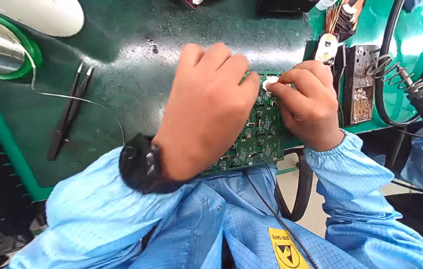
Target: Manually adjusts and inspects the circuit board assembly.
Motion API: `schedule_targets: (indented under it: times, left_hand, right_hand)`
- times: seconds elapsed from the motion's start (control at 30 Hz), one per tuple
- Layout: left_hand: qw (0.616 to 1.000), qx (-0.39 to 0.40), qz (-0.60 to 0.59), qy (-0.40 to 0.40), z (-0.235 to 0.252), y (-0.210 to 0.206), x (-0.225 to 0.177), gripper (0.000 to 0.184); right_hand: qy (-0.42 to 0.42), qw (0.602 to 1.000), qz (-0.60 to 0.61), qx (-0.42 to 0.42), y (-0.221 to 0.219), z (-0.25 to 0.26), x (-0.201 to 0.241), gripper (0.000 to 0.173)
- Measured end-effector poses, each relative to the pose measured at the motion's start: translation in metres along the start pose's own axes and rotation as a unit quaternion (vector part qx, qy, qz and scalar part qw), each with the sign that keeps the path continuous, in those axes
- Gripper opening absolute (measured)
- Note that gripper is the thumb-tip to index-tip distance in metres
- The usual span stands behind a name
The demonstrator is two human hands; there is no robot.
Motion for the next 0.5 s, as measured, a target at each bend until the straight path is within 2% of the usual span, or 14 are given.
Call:
schedule_targets:
  times: [0.13, 0.27, 0.5]
  left_hand:
    - [0.998, 0.057, -0.004, -0.025, 0.023, -0.025, 0.001, 0.028]
    - [0.999, 0.007, 0.010, -0.039, 0.019, -0.032, 0.001, 0.023]
    - [0.998, -0.002, 0.027, -0.061, 0.006, -0.032, -0.002, 0.023]
  right_hand:
    - [0.035, 0.999, -0.001, -0.002, -0.003, -0.002, -0.002, 0.019]
    - [0.060, 0.998, -0.011, -0.008, -0.003, -0.003, -0.001, 0.019]
    - [0.120, 0.991, -0.051, 0.020, 0.001, -0.009, 0.010, 0.019]
Point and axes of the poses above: each hand's wrist, its own z-axis towards the middle knuckle, its own y-axis out of the back of the hand, x = y × z, the point moved 3 cm from there along z, towards the middle knuckle, and after that the axes turned 9 degrees about -y, right-handed, at the moved point
